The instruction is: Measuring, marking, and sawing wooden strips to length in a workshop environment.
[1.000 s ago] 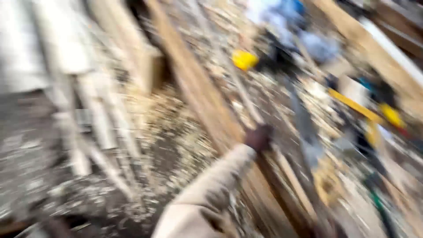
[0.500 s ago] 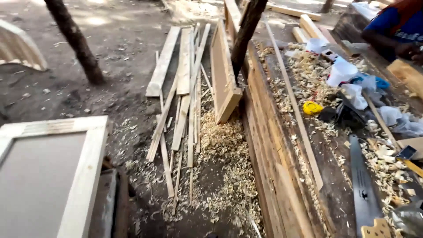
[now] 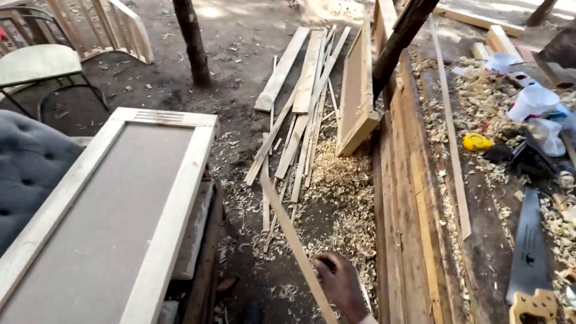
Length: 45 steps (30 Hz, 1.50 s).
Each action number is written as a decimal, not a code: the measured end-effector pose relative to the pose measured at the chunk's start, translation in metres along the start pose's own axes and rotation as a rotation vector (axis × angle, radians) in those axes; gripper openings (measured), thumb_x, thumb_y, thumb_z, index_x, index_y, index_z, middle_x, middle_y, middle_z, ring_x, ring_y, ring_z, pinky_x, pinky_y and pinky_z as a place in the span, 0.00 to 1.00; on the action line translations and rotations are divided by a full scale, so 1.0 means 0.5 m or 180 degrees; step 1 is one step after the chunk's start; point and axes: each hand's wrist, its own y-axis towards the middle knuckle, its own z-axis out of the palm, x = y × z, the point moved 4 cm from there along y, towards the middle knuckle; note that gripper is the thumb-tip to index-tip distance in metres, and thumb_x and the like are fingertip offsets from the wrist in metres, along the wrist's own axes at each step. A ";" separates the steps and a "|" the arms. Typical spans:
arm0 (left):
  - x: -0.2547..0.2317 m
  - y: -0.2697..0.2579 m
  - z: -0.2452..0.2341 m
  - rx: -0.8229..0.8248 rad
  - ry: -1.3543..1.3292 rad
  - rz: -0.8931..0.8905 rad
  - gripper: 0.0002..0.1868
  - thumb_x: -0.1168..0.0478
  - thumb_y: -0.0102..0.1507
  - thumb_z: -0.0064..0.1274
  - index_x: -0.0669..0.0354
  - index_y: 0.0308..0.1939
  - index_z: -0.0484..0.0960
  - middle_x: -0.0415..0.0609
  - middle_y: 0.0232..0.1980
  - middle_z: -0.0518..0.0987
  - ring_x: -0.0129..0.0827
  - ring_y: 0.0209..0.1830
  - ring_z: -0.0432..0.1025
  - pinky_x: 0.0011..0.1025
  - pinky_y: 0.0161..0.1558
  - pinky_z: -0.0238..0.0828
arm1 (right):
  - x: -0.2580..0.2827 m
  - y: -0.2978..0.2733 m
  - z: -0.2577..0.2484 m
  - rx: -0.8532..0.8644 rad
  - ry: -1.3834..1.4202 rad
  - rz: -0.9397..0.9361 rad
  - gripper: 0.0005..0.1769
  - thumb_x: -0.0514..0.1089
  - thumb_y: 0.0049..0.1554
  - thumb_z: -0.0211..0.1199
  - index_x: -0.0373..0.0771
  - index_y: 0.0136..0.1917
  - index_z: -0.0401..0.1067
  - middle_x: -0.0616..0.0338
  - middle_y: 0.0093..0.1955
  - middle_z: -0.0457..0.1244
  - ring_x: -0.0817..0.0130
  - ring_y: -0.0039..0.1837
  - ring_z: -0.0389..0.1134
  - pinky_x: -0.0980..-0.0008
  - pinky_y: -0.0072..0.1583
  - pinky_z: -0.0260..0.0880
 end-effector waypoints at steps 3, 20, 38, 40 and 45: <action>-0.069 -0.003 0.058 -0.0274 0.0012 -0.0173 0.04 0.87 0.51 0.46 0.85 0.24 0.71 0.56 0.21 0.64 0.43 0.15 0.61 0.43 0.12 0.55 | 0.032 -0.041 0.080 0.0251 -0.0729 -0.0557 0.28 0.65 0.48 0.47 0.44 0.47 0.73 0.64 0.38 0.67 0.77 0.36 0.65 0.80 0.36 0.64; 0.516 -0.189 0.306 0.0720 -0.1368 0.0952 0.30 0.58 0.56 0.51 0.60 0.60 0.62 0.55 0.60 0.67 0.41 0.59 0.64 0.35 0.54 0.69 | 0.074 -0.207 0.460 0.0777 0.0666 -0.2374 0.18 0.56 0.56 0.50 0.43 0.34 0.68 0.67 0.23 0.60 0.78 0.24 0.61 0.79 0.28 0.63; 0.710 -0.492 0.201 -0.3406 -0.0581 0.0508 0.13 0.50 0.59 0.48 0.54 0.38 0.70 0.41 0.29 0.69 0.26 0.25 0.61 0.27 0.30 0.58 | 0.294 -0.446 0.787 0.3099 0.0148 -0.1350 0.12 0.36 0.60 0.43 0.23 0.51 0.62 0.38 0.48 0.61 0.54 0.52 0.65 0.64 0.60 0.66; 0.712 -0.547 0.192 -0.3870 -0.0153 0.0517 0.12 0.52 0.60 0.48 0.56 0.38 0.70 0.42 0.27 0.70 0.29 0.22 0.62 0.29 0.26 0.59 | 0.274 -0.443 0.805 0.3438 0.0229 -0.1357 0.14 0.38 0.60 0.42 0.26 0.55 0.59 0.40 0.49 0.60 0.53 0.54 0.64 0.60 0.58 0.67; 0.708 -0.590 0.167 -0.4669 0.0880 0.0634 0.09 0.58 0.61 0.50 0.58 0.37 0.70 0.44 0.26 0.70 0.32 0.20 0.64 0.30 0.23 0.60 | 0.295 -0.454 0.853 0.3930 0.0424 -0.1263 0.21 0.39 0.57 0.43 0.30 0.62 0.56 0.41 0.54 0.59 0.48 0.56 0.63 0.56 0.58 0.65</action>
